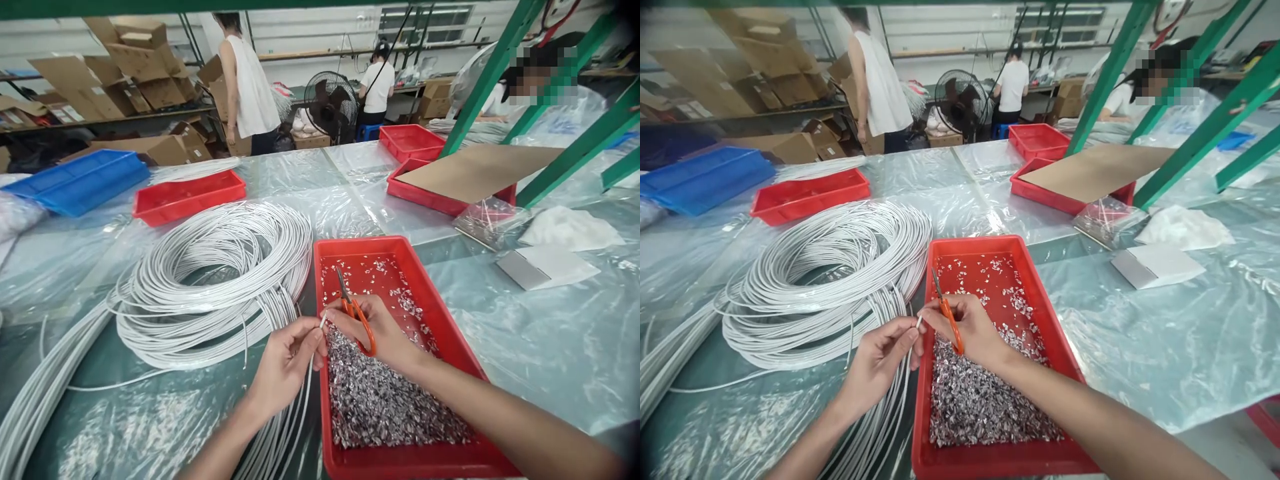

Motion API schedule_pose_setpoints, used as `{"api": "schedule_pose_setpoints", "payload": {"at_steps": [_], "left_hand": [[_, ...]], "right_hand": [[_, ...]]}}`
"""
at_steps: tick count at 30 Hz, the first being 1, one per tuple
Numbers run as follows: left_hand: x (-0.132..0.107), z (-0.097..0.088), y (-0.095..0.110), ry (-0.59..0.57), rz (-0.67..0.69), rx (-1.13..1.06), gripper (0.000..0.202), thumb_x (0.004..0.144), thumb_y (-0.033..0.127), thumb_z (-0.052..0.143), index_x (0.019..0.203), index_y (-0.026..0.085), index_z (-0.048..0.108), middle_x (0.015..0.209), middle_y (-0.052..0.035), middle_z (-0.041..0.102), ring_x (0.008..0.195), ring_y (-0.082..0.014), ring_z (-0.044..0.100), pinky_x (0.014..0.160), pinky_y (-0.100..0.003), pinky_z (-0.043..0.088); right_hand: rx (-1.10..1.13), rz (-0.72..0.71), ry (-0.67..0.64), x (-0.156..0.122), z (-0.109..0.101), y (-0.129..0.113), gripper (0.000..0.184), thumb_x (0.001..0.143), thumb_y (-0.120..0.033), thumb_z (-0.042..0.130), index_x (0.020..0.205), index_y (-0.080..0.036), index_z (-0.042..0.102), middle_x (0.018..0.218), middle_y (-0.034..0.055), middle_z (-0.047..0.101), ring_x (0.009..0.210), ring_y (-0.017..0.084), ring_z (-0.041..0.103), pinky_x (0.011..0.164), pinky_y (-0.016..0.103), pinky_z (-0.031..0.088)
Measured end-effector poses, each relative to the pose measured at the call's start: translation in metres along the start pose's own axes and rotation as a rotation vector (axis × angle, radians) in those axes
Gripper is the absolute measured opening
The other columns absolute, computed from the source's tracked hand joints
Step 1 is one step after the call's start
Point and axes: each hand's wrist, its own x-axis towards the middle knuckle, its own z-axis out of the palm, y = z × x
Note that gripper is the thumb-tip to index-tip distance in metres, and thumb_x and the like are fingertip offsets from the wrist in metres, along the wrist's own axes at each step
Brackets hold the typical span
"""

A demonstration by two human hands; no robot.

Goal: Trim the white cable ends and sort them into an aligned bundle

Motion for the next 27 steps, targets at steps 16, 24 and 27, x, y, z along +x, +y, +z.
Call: {"api": "schedule_pose_setpoints", "payload": {"at_steps": [16, 24, 27], "left_hand": [[-0.002, -0.013, -0.009, 0.361, -0.075, 0.007, 0.024, 0.091, 0.037, 0.057, 0.105, 0.018, 0.057, 0.056, 0.0066, 0.051, 0.046, -0.0077, 0.048, 0.047, -0.018, 0.042], [-0.002, -0.017, -0.006, 0.272, -0.055, 0.106, 0.02, 0.089, 0.035, 0.059, 0.087, 0.016, 0.063, 0.057, 0.0042, 0.053, 0.048, -0.0078, 0.047, 0.048, -0.019, 0.04], [-0.002, -0.017, -0.007, 0.262, -0.042, 0.117, 0.019, 0.089, 0.034, 0.06, 0.087, 0.016, 0.065, 0.057, 0.004, 0.052, 0.048, -0.0079, 0.047, 0.048, -0.019, 0.04]], "right_hand": [[-0.873, 0.122, -0.124, -0.003, -0.02, 0.006, 0.043, 0.08, -0.051, 0.066, 0.061, -0.018, 0.046, 0.055, -0.0069, 0.033, 0.053, 0.009, 0.026, 0.048, 0.024, 0.021], [-0.96, 0.064, -0.069, -0.002, -0.019, 0.004, 0.052, 0.076, -0.058, 0.068, 0.057, -0.019, 0.038, 0.052, -0.0075, 0.029, 0.053, 0.01, 0.022, 0.047, 0.025, 0.02], [-0.952, 0.07, -0.061, -0.002, -0.019, 0.003, 0.053, 0.076, -0.059, 0.068, 0.056, -0.019, 0.039, 0.051, -0.0075, 0.029, 0.053, 0.01, 0.022, 0.047, 0.025, 0.019]]}}
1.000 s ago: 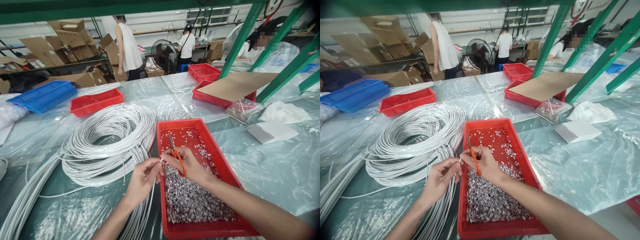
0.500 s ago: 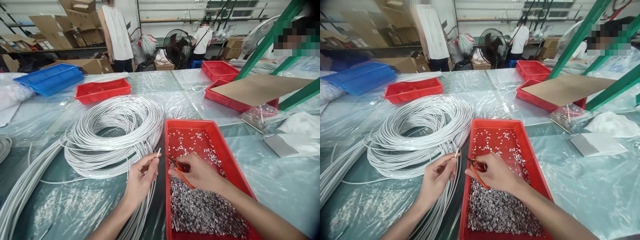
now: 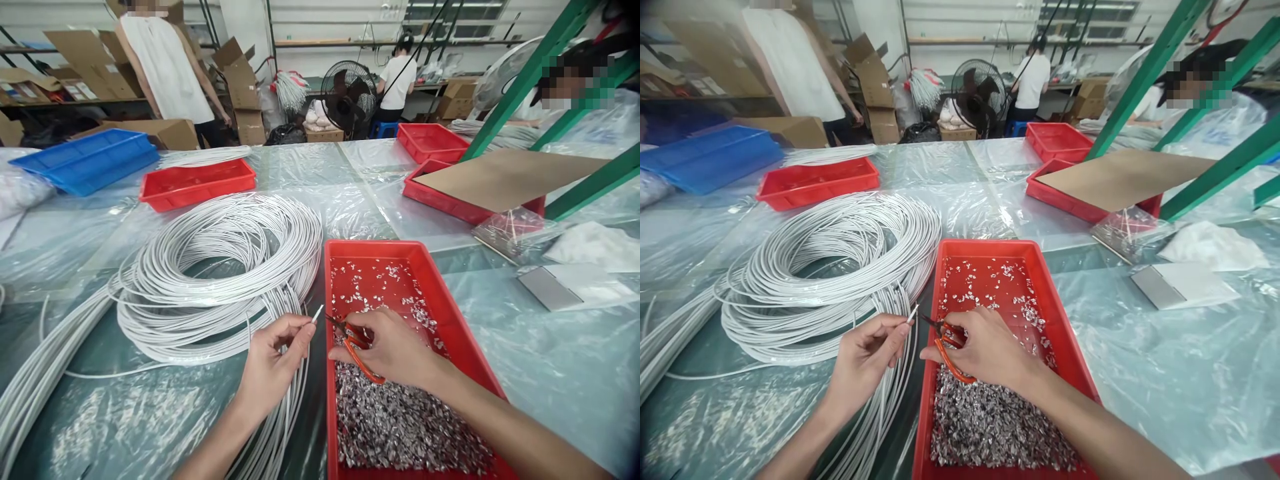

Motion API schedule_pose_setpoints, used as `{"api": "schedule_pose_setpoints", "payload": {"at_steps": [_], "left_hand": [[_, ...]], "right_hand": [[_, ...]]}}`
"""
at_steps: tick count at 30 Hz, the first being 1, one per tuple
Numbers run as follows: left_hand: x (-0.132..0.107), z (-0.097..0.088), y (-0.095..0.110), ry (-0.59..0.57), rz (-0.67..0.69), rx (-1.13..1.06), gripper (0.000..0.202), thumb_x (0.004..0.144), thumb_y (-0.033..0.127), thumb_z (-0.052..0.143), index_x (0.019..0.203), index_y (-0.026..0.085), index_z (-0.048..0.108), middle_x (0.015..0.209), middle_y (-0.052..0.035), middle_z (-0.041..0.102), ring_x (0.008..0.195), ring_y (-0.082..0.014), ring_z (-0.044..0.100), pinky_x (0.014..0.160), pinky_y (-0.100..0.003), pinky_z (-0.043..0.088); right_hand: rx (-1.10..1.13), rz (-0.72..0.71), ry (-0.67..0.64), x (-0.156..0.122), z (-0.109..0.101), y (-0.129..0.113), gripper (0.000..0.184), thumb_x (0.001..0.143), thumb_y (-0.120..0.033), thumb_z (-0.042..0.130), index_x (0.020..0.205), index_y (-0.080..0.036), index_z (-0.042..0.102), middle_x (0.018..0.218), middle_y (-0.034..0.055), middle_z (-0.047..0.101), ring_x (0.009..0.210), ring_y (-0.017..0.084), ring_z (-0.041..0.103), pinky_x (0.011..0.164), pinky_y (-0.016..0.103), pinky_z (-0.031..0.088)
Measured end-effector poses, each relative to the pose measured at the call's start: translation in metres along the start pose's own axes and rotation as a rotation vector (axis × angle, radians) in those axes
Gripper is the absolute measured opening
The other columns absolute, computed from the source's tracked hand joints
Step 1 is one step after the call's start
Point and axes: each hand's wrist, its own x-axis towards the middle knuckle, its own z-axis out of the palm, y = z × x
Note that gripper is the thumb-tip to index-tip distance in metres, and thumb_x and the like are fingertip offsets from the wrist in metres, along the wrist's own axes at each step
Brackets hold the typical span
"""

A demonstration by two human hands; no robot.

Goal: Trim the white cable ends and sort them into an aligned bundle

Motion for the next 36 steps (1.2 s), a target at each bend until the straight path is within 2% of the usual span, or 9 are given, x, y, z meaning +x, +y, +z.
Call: {"api": "schedule_pose_setpoints", "payload": {"at_steps": [8, 13, 16, 22, 36], "left_hand": [[0.0008, -0.0007, -0.0014, 0.029, 0.013, -0.009, 0.018, 0.089, 0.033, 0.061, 0.091, 0.016, 0.066, 0.057, 0.0041, 0.053, 0.049, -0.0073, 0.047, 0.048, -0.018, 0.04], [-0.0003, -0.0002, 0.0007, 0.007, 0.006, -0.019, 0.019, 0.089, 0.033, 0.06, 0.09, 0.015, 0.066, 0.057, 0.0038, 0.053, 0.048, -0.0077, 0.047, 0.047, -0.019, 0.04], [-0.001, 0.0003, 0.0014, -0.005, 0.011, 0.005, 0.019, 0.089, 0.033, 0.059, 0.091, 0.015, 0.067, 0.056, 0.0037, 0.052, 0.049, -0.0081, 0.047, 0.049, -0.019, 0.041], [-0.0023, 0.0013, 0.003, 0.03, 0.062, 0.079, 0.019, 0.088, 0.032, 0.061, 0.091, 0.015, 0.07, 0.058, 0.0022, 0.055, 0.052, -0.0093, 0.049, 0.051, -0.02, 0.043], [-0.0043, -0.0008, 0.0029, -0.002, 0.097, 0.11, 0.017, 0.089, 0.029, 0.06, 0.092, 0.018, 0.072, 0.062, 0.0011, 0.06, 0.053, -0.0095, 0.051, 0.051, -0.019, 0.044]], "right_hand": [[0.051, 0.022, 0.006, 0.0006, -0.0013, -0.001, 0.05, 0.074, -0.059, 0.07, 0.056, -0.019, 0.045, 0.053, -0.007, 0.03, 0.053, 0.01, 0.023, 0.046, 0.025, 0.021], [0.053, 0.01, 0.005, 0.0012, -0.0016, -0.0011, 0.053, 0.074, -0.059, 0.07, 0.055, -0.018, 0.041, 0.052, -0.0072, 0.028, 0.053, 0.009, 0.023, 0.046, 0.024, 0.021], [0.064, 0.01, -0.001, 0.0012, -0.0016, -0.0014, 0.052, 0.075, -0.06, 0.068, 0.057, -0.018, 0.044, 0.053, -0.0068, 0.029, 0.053, 0.009, 0.023, 0.045, 0.024, 0.02], [0.075, -0.01, 0.015, 0.0013, -0.0034, -0.0036, 0.055, 0.074, -0.06, 0.069, 0.054, -0.019, 0.039, 0.052, -0.0071, 0.026, 0.052, 0.01, 0.021, 0.045, 0.024, 0.02], [0.158, -0.076, 0.016, 0.0002, -0.0034, -0.0005, 0.049, 0.078, -0.056, 0.069, 0.055, -0.018, 0.049, 0.056, -0.0062, 0.022, 0.054, 0.01, 0.019, 0.045, 0.025, 0.018]]}}
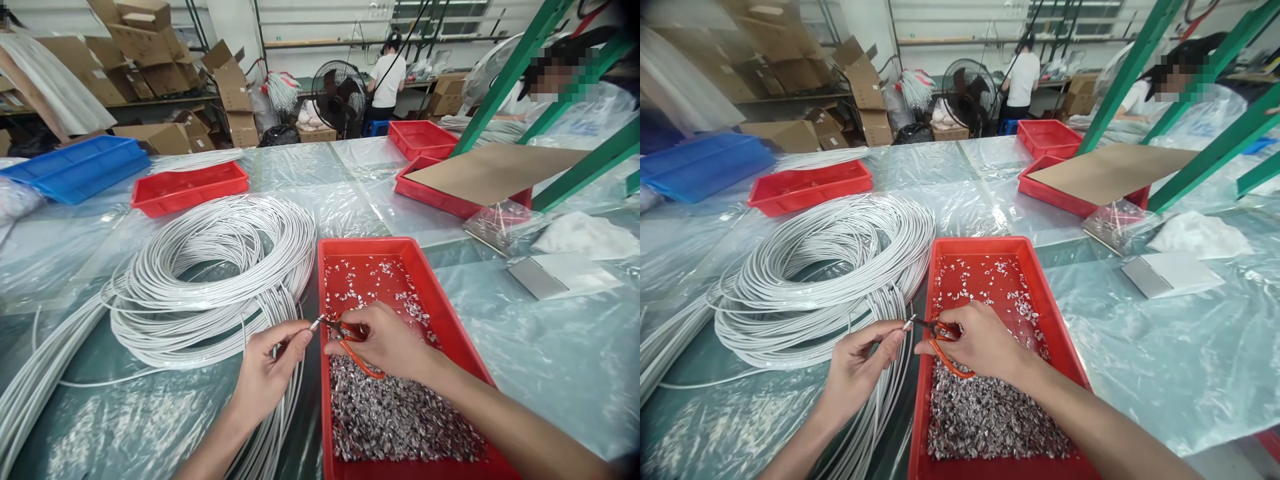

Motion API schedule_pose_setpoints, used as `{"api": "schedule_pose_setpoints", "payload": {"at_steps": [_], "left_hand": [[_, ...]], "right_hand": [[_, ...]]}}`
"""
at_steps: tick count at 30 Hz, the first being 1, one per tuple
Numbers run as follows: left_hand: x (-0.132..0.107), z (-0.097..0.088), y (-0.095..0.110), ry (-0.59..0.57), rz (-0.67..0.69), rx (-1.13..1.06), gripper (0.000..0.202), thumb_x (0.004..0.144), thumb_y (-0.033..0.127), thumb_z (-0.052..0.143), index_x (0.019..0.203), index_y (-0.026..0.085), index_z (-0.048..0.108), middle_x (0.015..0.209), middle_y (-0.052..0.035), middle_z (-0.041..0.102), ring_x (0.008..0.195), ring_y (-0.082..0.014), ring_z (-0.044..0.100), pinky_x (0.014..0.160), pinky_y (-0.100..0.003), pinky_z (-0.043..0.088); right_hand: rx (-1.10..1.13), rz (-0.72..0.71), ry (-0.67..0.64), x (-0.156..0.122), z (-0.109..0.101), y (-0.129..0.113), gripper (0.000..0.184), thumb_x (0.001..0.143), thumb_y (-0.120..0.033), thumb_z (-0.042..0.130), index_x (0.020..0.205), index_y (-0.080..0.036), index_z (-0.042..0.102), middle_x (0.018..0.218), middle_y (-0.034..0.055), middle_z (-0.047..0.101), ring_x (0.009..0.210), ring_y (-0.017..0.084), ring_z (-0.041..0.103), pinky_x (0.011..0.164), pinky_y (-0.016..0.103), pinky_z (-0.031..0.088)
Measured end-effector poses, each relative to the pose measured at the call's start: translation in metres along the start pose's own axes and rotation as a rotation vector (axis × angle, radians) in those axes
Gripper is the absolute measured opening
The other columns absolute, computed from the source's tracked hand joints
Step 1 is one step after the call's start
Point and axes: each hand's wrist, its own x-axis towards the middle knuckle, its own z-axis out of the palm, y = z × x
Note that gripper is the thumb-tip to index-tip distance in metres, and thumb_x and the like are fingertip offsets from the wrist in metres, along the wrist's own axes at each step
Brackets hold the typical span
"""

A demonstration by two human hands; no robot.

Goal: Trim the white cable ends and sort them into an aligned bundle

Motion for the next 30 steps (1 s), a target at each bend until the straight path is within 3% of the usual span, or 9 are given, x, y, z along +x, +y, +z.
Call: {"api": "schedule_pose_setpoints", "payload": {"at_steps": [9, 25, 30], "left_hand": [[-0.0016, -0.0016, 0.0001, 0.001, 0.0, -0.004, 0.016, 0.088, 0.029, 0.061, 0.092, 0.019, 0.072, 0.061, 0.0015, 0.06, 0.053, -0.01, 0.052, 0.052, -0.02, 0.045], [-0.0013, -0.0009, 0.002, -0.008, 0.028, 0.014, 0.014, 0.088, 0.027, 0.061, 0.092, 0.019, 0.072, 0.065, 0.0012, 0.063, 0.053, -0.0086, 0.051, 0.051, -0.018, 0.044], [-0.001, -0.0013, 0.0015, -0.013, 0.043, 0.017, 0.014, 0.089, 0.027, 0.06, 0.092, 0.019, 0.072, 0.065, 0.0011, 0.064, 0.053, -0.0082, 0.051, 0.051, -0.018, 0.044]], "right_hand": [[0.042, 0.001, 0.008, -0.0015, 0.0001, -0.001, 0.048, 0.077, -0.06, 0.067, 0.056, -0.018, 0.055, 0.055, -0.0057, 0.024, 0.053, 0.01, 0.02, 0.044, 0.026, 0.018], [-0.032, 0.013, 0.003, -0.0014, -0.0019, -0.0031, 0.058, 0.077, -0.06, 0.068, 0.054, -0.019, 0.034, 0.055, -0.0056, 0.024, 0.054, 0.01, 0.019, 0.045, 0.027, 0.015], [-0.022, 0.0, 0.008, -0.0023, -0.0027, -0.0045, 0.056, 0.078, -0.06, 0.066, 0.053, -0.018, 0.037, 0.055, -0.0059, 0.024, 0.053, 0.009, 0.02, 0.045, 0.026, 0.015]]}}
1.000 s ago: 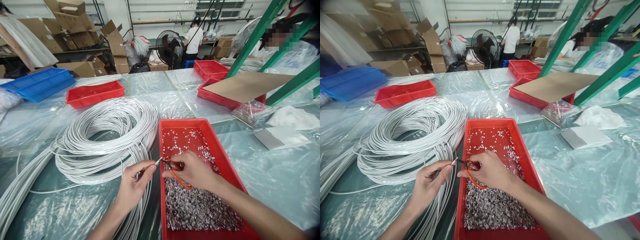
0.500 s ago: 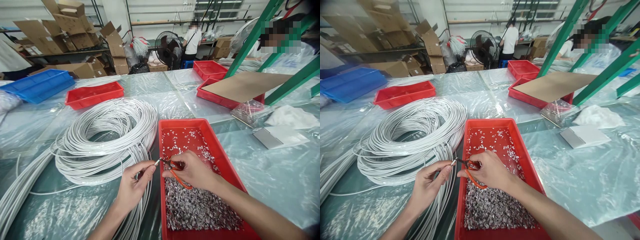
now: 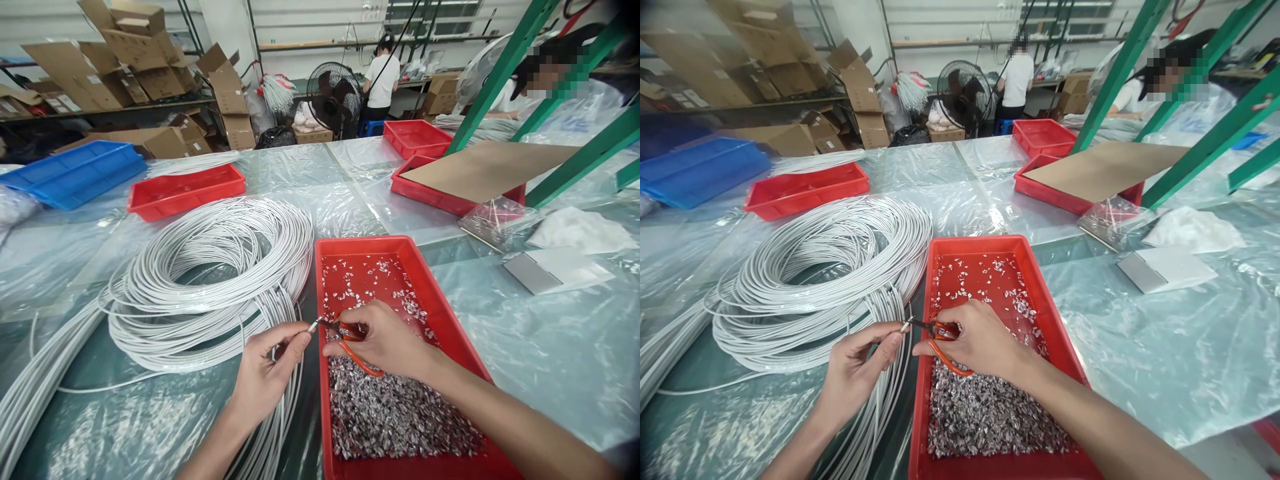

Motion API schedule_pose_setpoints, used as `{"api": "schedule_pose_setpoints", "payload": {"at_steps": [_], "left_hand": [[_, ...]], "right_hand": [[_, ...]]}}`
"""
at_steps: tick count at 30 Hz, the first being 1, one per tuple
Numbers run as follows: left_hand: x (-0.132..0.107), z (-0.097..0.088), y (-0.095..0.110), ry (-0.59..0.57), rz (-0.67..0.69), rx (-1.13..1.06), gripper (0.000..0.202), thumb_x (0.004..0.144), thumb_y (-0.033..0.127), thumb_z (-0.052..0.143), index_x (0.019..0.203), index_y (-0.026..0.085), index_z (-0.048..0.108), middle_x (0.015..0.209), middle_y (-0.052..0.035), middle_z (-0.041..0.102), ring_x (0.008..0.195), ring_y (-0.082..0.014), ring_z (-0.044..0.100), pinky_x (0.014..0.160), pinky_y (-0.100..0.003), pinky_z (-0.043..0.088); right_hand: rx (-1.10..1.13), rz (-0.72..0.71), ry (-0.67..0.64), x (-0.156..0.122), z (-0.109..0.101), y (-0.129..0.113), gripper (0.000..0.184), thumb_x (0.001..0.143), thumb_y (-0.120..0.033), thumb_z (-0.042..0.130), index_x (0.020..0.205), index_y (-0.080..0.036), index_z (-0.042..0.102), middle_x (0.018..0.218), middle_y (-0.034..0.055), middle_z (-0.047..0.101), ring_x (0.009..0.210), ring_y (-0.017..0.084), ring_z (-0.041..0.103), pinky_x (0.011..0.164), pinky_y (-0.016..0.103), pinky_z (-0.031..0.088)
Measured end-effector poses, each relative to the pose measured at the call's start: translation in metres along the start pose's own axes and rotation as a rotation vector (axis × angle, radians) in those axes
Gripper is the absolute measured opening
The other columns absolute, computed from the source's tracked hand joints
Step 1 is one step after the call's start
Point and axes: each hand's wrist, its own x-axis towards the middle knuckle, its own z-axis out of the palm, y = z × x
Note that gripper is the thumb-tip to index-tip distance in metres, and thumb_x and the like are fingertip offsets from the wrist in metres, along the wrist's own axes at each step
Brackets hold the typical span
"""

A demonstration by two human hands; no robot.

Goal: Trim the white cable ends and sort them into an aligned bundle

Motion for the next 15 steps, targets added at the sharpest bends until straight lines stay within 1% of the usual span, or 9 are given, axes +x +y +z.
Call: {"api": "schedule_pose_setpoints", "payload": {"at_steps": [4, 9, 11, 15], "left_hand": [[0.0002, -0.0006, -0.0008, -0.005, 0.009, 0.001, 0.014, 0.089, 0.026, 0.06, 0.092, 0.019, 0.072, 0.063, 0.0015, 0.063, 0.053, -0.0083, 0.051, 0.051, -0.018, 0.044], [-0.0006, -0.0003, -0.0016, -0.004, 0.006, 0.006, 0.014, 0.088, 0.026, 0.061, 0.092, 0.018, 0.072, 0.068, 0.0001, 0.067, 0.053, -0.0082, 0.051, 0.05, -0.018, 0.044], [-0.0007, -0.0001, -0.0024, -0.005, 0.004, 0.007, 0.014, 0.088, 0.026, 0.061, 0.092, 0.018, 0.072, 0.069, -0.0002, 0.067, 0.053, -0.0082, 0.051, 0.05, -0.018, 0.044], [-0.0004, 0.0002, -0.0038, 0.002, 0.006, 0.007, 0.014, 0.088, 0.027, 0.061, 0.093, 0.019, 0.072, 0.067, 0.0008, 0.066, 0.052, -0.0078, 0.05, 0.05, -0.017, 0.044]], "right_hand": [[-0.006, 0.001, 0.001, -0.0014, -0.0012, -0.0008, 0.055, 0.079, -0.061, 0.064, 0.054, -0.017, 0.041, 0.055, -0.0063, 0.025, 0.054, 0.009, 0.021, 0.046, 0.025, 0.016], [-0.038, -0.002, -0.004, -0.0004, -0.0002, -0.0002, 0.053, 0.08, -0.062, 0.062, 0.056, -0.017, 0.047, 0.053, -0.0063, 0.03, 0.053, 0.009, 0.022, 0.046, 0.026, 0.017], [-0.052, -0.005, 0.007, 0.0004, 0.0008, 0.0004, 0.054, 0.08, -0.062, 0.062, 0.055, -0.017, 0.045, 0.052, -0.0065, 0.03, 0.053, 0.009, 0.021, 0.046, 0.026, 0.017], [-0.078, -0.013, 0.034, -0.0001, 0.0017, 0.0006, 0.057, 0.08, -0.061, 0.063, 0.054, -0.018, 0.035, 0.052, -0.0072, 0.025, 0.054, 0.009, 0.019, 0.046, 0.025, 0.017]]}}
